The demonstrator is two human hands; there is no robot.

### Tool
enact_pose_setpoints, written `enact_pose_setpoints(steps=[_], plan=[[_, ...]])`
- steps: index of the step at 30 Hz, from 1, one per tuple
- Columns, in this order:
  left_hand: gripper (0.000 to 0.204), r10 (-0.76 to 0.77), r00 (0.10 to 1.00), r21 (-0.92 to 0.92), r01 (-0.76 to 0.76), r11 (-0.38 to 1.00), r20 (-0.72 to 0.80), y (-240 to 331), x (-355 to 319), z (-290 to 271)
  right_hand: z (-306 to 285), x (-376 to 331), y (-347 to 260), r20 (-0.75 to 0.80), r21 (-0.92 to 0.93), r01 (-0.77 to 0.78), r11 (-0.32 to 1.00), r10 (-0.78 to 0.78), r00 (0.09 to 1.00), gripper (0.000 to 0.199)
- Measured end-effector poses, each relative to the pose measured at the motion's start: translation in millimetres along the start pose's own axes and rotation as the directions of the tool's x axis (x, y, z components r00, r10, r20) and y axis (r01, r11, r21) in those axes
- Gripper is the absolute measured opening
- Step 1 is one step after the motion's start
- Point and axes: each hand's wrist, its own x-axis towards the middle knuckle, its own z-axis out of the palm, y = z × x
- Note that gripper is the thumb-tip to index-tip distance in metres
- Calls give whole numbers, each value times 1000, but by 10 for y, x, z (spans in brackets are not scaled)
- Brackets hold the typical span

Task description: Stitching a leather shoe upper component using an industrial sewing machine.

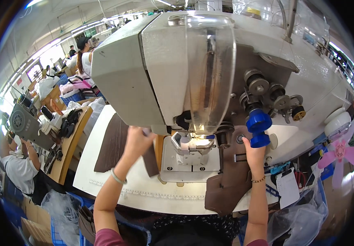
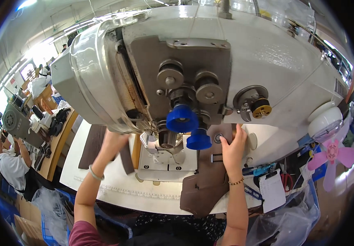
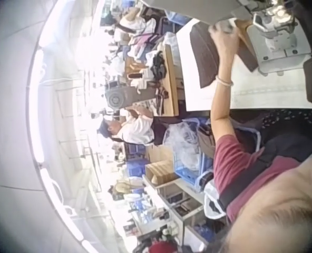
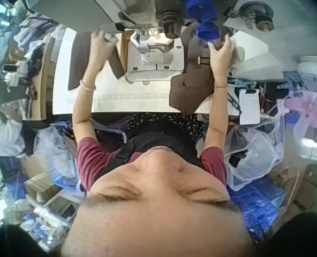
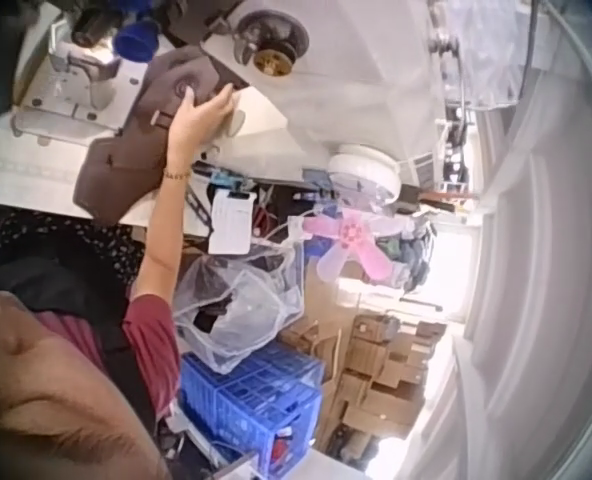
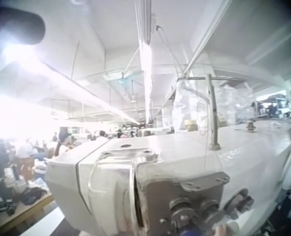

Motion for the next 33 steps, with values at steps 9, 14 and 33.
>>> enact_pose_setpoints(steps=[9,14,33], plan=[[35,153,955,47,-171,984,253,-92,-271,163,-93,12,-469,-65,111,7,994,0,998,20],[50,368,789,281,-544,790,492,-33,44,204,-291,48,-539,110,599,-275,752,263,958,17],[32,677,736,318,-641,698,-2,877,-1059,-637,-179,-409,-1422,261,345,53,937,-150,954,21]])
